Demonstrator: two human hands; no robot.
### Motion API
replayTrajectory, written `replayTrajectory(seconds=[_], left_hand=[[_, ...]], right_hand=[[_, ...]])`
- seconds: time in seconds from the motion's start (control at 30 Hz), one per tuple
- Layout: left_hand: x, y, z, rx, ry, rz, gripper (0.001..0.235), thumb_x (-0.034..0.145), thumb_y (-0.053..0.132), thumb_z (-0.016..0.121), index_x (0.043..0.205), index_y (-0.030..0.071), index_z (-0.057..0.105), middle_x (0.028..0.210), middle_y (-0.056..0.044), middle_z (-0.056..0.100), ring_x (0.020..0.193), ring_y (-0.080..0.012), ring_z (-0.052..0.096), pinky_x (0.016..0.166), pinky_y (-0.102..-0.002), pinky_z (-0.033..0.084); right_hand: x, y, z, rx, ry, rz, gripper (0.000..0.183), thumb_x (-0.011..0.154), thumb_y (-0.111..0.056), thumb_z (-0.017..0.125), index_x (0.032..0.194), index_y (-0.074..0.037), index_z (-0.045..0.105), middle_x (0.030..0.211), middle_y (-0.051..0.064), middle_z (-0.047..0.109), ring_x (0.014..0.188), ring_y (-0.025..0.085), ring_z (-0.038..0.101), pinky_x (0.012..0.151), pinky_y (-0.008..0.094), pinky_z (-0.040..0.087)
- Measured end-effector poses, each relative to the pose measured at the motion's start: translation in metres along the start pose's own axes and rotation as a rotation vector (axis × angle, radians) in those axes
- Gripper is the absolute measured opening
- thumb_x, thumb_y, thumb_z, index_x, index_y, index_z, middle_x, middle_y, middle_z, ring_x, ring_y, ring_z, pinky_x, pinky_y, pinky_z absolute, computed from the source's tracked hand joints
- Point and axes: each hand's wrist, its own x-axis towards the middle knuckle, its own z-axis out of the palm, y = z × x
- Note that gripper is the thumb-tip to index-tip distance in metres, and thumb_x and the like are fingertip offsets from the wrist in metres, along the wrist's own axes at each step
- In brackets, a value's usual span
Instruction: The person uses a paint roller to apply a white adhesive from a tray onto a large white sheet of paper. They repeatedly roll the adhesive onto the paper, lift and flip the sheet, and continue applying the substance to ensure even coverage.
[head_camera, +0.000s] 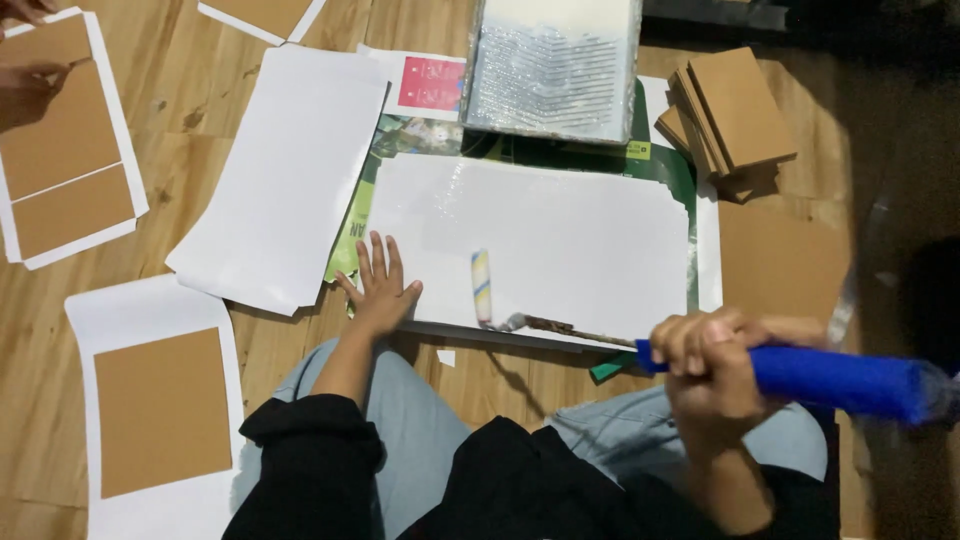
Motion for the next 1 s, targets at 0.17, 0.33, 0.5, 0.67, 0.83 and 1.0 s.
replayTrajectory(seconds=[0.17,0.33,0.5,0.67,0.83,1.0], left_hand=[[-0.009,0.016,-0.011,0.042,-0.002,-0.074,0.077,0.095,0.046,0.027,0.145,0.014,-0.022,0.148,-0.006,-0.036,0.136,-0.0289,-0.034,0.098,-0.066,-0.02],[-0.016,0.025,-0.014,0.068,0.049,-0.052,0.072,0.094,0.043,0.02,0.146,0.012,-0.019,0.15,-0.008,-0.03,0.137,-0.0293,-0.03,0.1,-0.064,-0.021],[-0.013,0.015,-0.01,-0.115,0.169,-0.026,0.061,0.095,0.03,0.017,0.147,0.011,-0.006,0.155,-0.005,-0.013,0.142,-0.0258,-0.016,0.104,-0.062,-0.019],[-0.01,-0.008,-0.014,-0.78,0.523,0.068,0.052,0.097,0.025,0.026,0.143,0.0,0.021,0.149,-0.019,0.025,0.138,-0.0307,0.023,0.114,-0.04,0.015],[0.004,-0.037,-0.009,-1.559,0.625,-0.583,0.052,0.091,0.039,0.027,0.117,0.003,0.055,0.087,-0.017,0.068,0.077,-0.0228,0.063,0.072,-0.03,0.048],[0.001,-0.039,-0.006,-1.523,0.603,-0.532,0.058,0.093,0.043,0.023,0.107,0.001,0.06,0.087,-0.017,0.068,0.08,-0.0236,0.064,0.073,-0.03,0.05]], right_hand=[[0.026,0.007,-0.135,-0.137,0.042,0.147,0.021,0.094,-0.012,0.034,0.075,-0.021,0.029,0.064,-0.006,0.023,0.047,0.009,0.026,0.052,0.027,0.031],[-0.005,0.044,-0.172,-0.138,-0.149,-0.014,0.032,0.096,-0.048,0.041,0.074,-0.029,0.03,0.061,-0.007,0.027,0.052,0.009,0.028,0.059,0.023,0.032],[-0.008,0.007,-0.006,-0.116,0.068,0.035,0.02,0.084,-0.01,0.041,0.069,-0.022,0.034,0.056,-0.008,0.028,0.045,0.008,0.033,0.045,0.025,0.035],[0.008,-0.028,-0.014,-0.373,0.002,0.222,0.032,0.093,-0.01,0.031,0.065,-0.022,0.022,0.059,-0.004,0.022,0.048,0.012,0.026,0.053,0.029,0.033],[-0.005,0.012,0.01,-0.013,0.184,0.077,0.02,0.083,-0.007,0.046,0.072,-0.021,0.038,0.055,-0.009,0.03,0.045,0.006,0.036,0.042,0.019,0.034],[0.003,0.025,0.057,0.088,0.143,0.059,0.02,0.08,-0.005,0.048,0.07,-0.019,0.039,0.055,-0.007,0.033,0.043,0.008,0.035,0.042,0.022,0.036]])
